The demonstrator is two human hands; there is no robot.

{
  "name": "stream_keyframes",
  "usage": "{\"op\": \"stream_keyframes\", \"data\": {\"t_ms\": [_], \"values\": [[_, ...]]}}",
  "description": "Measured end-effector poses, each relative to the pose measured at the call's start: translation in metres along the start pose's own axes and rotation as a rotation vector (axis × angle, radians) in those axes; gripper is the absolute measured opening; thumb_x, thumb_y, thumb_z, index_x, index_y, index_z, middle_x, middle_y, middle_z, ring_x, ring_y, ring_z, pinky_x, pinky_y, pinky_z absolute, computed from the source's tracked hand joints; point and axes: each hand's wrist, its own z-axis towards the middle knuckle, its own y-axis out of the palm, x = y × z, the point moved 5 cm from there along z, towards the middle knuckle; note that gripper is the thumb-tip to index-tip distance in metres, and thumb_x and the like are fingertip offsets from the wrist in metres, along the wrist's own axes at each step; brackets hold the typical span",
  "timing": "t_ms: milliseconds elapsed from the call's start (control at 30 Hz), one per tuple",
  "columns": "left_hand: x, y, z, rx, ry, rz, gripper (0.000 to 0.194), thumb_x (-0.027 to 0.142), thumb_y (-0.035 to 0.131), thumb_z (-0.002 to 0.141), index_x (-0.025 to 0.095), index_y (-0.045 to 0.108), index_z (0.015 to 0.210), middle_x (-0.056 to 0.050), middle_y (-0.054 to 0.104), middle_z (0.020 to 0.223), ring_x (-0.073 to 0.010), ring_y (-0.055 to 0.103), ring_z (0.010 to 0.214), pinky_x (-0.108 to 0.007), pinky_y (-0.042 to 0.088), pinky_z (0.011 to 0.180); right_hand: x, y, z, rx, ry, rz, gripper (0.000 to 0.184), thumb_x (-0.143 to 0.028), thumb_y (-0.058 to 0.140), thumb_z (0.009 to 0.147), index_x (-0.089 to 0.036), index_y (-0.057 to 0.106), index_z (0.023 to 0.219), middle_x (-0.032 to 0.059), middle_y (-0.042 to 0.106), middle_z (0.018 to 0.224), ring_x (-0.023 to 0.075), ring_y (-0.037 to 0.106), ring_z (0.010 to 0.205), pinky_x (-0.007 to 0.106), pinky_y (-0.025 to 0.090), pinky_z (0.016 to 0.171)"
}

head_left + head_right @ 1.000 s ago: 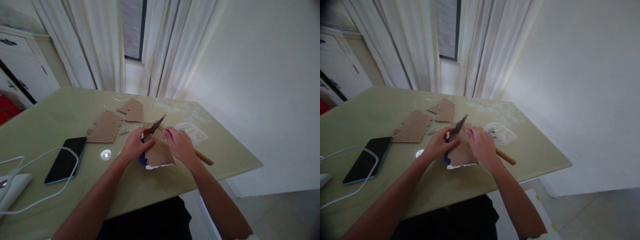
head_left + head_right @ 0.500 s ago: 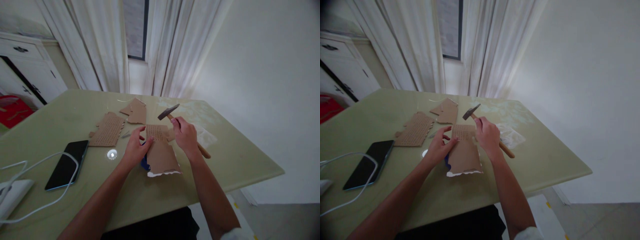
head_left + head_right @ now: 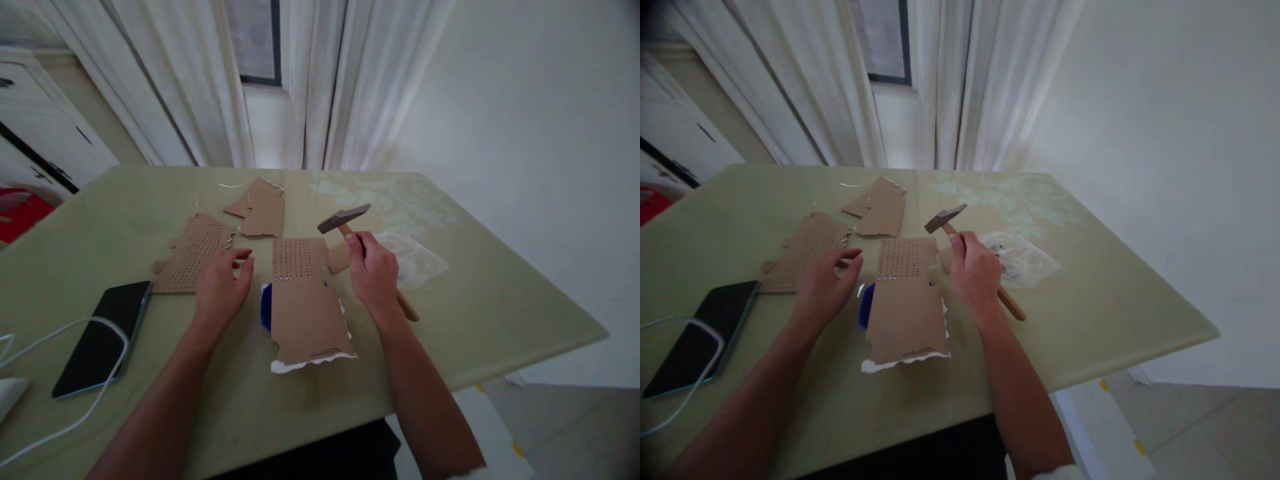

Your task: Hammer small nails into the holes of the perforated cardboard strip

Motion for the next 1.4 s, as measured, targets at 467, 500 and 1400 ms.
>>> {"op": "stream_keyframes", "data": {"t_ms": [467, 500, 1400], "values": [[-0.045, 0.013, 0.016, -0.110, -0.034, 0.340, 0.033, 0.034, 0.053, 0.103, 0.018, 0.079, 0.115, -0.017, 0.081, 0.112, -0.0383, 0.074, 0.108, -0.053, 0.057, 0.098, -0.003, -0.003, -0.002, -0.004, 0.043, -0.013, 0.042, -0.045, 0.043, 0.118, -0.020, 0.075, 0.111, 0.0083, 0.076, 0.085, 0.0254, 0.066, 0.075, 0.034, 0.025, 0.066], [-0.045, 0.013, 0.016, -0.114, -0.034, 0.337, 0.032, 0.034, 0.053, 0.103, 0.018, 0.079, 0.113, -0.017, 0.081, 0.110, -0.0378, 0.075, 0.106, -0.052, 0.058, 0.097, -0.002, -0.002, -0.002, -0.011, 0.054, -0.025, 0.041, -0.045, 0.043, 0.119, -0.020, 0.075, 0.110, 0.0084, 0.076, 0.085, 0.0256, 0.066, 0.075, 0.034, 0.025, 0.066], [-0.008, 0.006, 0.012, 0.118, 0.069, -0.251, 0.029, 0.037, 0.056, 0.102, 0.019, 0.070, 0.119, -0.013, 0.078, 0.111, -0.0281, 0.074, 0.100, -0.044, 0.061, 0.092, -0.002, 0.002, -0.002, -0.086, 0.086, -0.061, 0.038, -0.043, 0.044, 0.119, -0.021, 0.075, 0.113, 0.0084, 0.078, 0.088, 0.0266, 0.068, 0.079, 0.034, 0.026, 0.067]]}}
